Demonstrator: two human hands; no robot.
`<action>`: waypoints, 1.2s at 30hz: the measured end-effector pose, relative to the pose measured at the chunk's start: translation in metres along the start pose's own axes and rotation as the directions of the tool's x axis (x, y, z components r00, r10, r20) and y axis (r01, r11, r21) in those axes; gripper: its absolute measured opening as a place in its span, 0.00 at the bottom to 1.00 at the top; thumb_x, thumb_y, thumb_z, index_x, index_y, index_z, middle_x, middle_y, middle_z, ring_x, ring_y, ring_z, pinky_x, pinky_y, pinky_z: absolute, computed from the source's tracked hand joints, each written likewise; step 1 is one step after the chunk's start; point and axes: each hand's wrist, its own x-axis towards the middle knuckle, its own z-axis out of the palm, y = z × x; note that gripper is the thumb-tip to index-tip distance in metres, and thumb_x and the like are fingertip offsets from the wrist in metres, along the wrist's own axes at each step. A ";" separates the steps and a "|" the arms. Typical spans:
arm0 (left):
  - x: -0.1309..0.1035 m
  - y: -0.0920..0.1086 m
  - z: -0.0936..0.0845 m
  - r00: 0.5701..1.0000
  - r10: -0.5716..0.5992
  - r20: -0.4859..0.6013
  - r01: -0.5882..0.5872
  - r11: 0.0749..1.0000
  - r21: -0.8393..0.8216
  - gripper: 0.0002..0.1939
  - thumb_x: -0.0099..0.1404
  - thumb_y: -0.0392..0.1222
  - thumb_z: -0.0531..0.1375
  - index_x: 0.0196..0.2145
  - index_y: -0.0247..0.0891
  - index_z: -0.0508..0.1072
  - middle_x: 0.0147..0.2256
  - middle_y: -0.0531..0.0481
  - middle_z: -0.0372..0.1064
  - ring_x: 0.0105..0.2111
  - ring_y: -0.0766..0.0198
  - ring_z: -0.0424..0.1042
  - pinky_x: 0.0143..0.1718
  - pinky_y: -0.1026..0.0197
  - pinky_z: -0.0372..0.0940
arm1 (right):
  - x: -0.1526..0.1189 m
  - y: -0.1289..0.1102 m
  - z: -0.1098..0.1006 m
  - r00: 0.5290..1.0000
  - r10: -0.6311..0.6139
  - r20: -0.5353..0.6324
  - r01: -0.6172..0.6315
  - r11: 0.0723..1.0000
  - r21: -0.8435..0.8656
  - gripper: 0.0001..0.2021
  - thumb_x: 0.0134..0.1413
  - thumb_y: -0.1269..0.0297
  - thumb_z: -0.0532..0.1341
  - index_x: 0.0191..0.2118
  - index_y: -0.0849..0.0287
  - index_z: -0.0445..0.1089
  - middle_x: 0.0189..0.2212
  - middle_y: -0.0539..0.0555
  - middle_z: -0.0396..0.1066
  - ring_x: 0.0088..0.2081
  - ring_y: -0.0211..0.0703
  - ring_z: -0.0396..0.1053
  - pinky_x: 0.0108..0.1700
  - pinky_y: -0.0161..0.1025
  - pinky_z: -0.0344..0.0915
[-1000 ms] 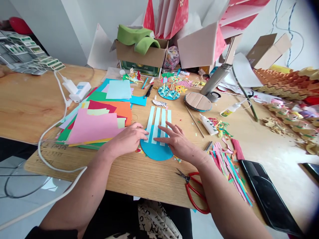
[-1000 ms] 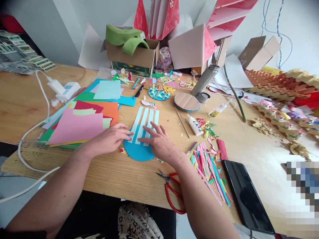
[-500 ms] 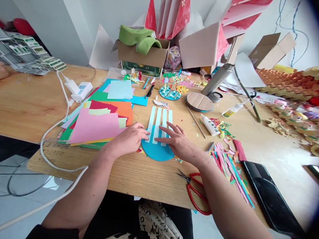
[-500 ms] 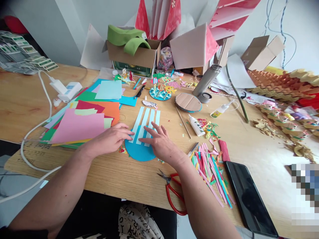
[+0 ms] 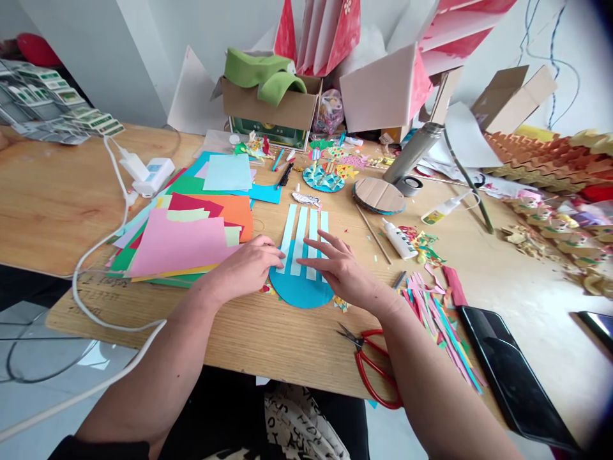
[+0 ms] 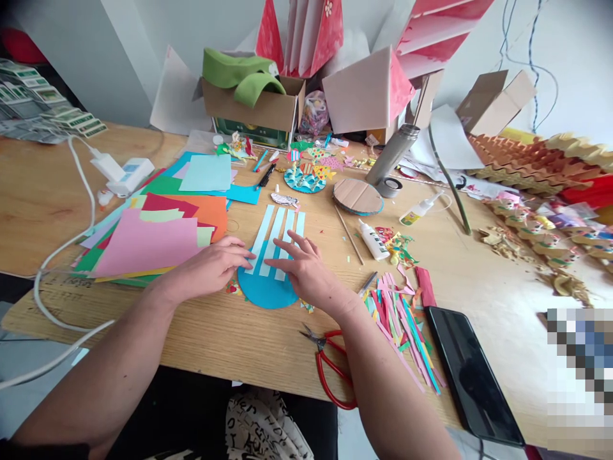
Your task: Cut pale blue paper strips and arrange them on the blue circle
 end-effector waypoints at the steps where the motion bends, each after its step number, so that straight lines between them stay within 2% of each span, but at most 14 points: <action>1: 0.000 0.000 0.000 1.000 0.001 -0.002 -0.001 1.000 -0.001 0.20 0.62 0.24 0.51 0.40 0.41 0.79 0.48 0.50 0.75 0.53 0.56 0.63 0.52 0.53 0.65 | 0.000 0.000 -0.002 1.000 -0.005 -0.031 0.005 1.000 0.015 0.25 0.59 0.80 0.52 0.55 0.49 0.72 0.62 0.56 0.61 0.67 0.60 0.47 0.59 0.64 0.58; 5: 0.001 0.000 0.000 1.000 -0.001 -0.003 0.001 1.000 -0.007 0.20 0.62 0.24 0.51 0.39 0.39 0.79 0.48 0.49 0.75 0.52 0.55 0.64 0.52 0.52 0.65 | -0.002 0.004 -0.010 0.994 0.022 -0.112 -0.017 0.999 0.042 0.25 0.60 0.80 0.50 0.54 0.48 0.73 0.60 0.55 0.64 0.65 0.57 0.50 0.59 0.63 0.59; 11: 0.001 0.002 -0.001 1.000 -0.014 -0.021 0.013 0.999 -0.034 0.20 0.61 0.24 0.50 0.40 0.39 0.77 0.47 0.48 0.75 0.51 0.57 0.65 0.51 0.51 0.66 | -0.005 0.009 -0.016 0.988 0.086 -0.128 -0.078 0.995 0.069 0.25 0.61 0.78 0.50 0.54 0.45 0.72 0.59 0.54 0.65 0.64 0.57 0.53 0.59 0.64 0.58; 21: 0.004 0.007 0.000 0.999 -0.041 -0.026 0.039 0.997 -0.062 0.18 0.62 0.24 0.49 0.37 0.38 0.75 0.45 0.47 0.74 0.50 0.57 0.66 0.49 0.52 0.66 | -0.004 0.008 -0.019 0.979 0.035 -0.202 -0.014 0.994 0.104 0.22 0.62 0.77 0.50 0.52 0.49 0.74 0.53 0.56 0.70 0.60 0.53 0.57 0.57 0.56 0.63; 26: 0.005 0.004 0.003 0.999 -0.032 -0.042 0.029 0.997 -0.073 0.17 0.63 0.24 0.49 0.36 0.37 0.74 0.44 0.47 0.74 0.48 0.57 0.66 0.47 0.54 0.66 | -0.004 0.008 -0.019 0.972 0.059 -0.229 -0.029 0.991 0.134 0.20 0.64 0.73 0.51 0.52 0.48 0.73 0.52 0.55 0.70 0.59 0.52 0.59 0.56 0.56 0.64; 29: 0.005 0.005 0.003 0.998 -0.039 -0.044 0.036 0.996 -0.081 0.17 0.63 0.24 0.49 0.36 0.37 0.75 0.44 0.47 0.74 0.48 0.57 0.66 0.47 0.54 0.66 | -0.006 0.009 -0.027 0.959 0.074 -0.274 -0.028 0.986 0.167 0.18 0.65 0.71 0.52 0.53 0.48 0.73 0.51 0.56 0.72 0.58 0.51 0.61 0.55 0.55 0.64; 31: 0.006 0.005 0.002 0.998 -0.050 -0.045 0.046 0.995 -0.088 0.17 0.62 0.24 0.50 0.36 0.38 0.75 0.44 0.47 0.74 0.48 0.57 0.66 0.48 0.54 0.66 | -0.010 0.013 -0.036 0.934 0.134 -0.332 -0.067 0.977 0.205 0.16 0.64 0.69 0.53 0.53 0.50 0.72 0.49 0.56 0.73 0.54 0.50 0.66 0.55 0.53 0.65; 33: 0.005 0.005 0.002 0.997 -0.060 -0.052 0.055 0.994 -0.098 0.16 0.62 0.24 0.50 0.35 0.38 0.75 0.44 0.47 0.74 0.49 0.57 0.67 0.49 0.54 0.66 | -0.017 0.020 -0.046 0.868 0.276 -0.412 -0.170 0.946 0.276 0.15 0.64 0.65 0.55 0.52 0.53 0.73 0.45 0.57 0.75 0.49 0.48 0.70 0.52 0.49 0.67; 34: 0.005 0.004 0.003 0.997 -0.062 -0.051 0.057 0.994 -0.098 0.16 0.62 0.24 0.50 0.35 0.39 0.75 0.44 0.47 0.75 0.48 0.57 0.67 0.49 0.54 0.66 | -0.021 0.025 -0.051 0.809 0.370 -0.457 -0.234 0.916 0.327 0.14 0.63 0.63 0.57 0.51 0.55 0.74 0.43 0.57 0.76 0.46 0.48 0.72 0.50 0.48 0.68; 36: 0.005 0.002 0.005 0.997 -0.044 -0.057 0.038 0.994 -0.102 0.17 0.62 0.24 0.50 0.35 0.39 0.75 0.45 0.48 0.74 0.49 0.57 0.67 0.49 0.53 0.66 | -0.030 0.035 -0.061 0.658 0.549 -0.515 -0.343 0.827 0.445 0.14 0.60 0.59 0.59 0.48 0.58 0.75 0.37 0.57 0.77 0.39 0.46 0.74 0.44 0.45 0.71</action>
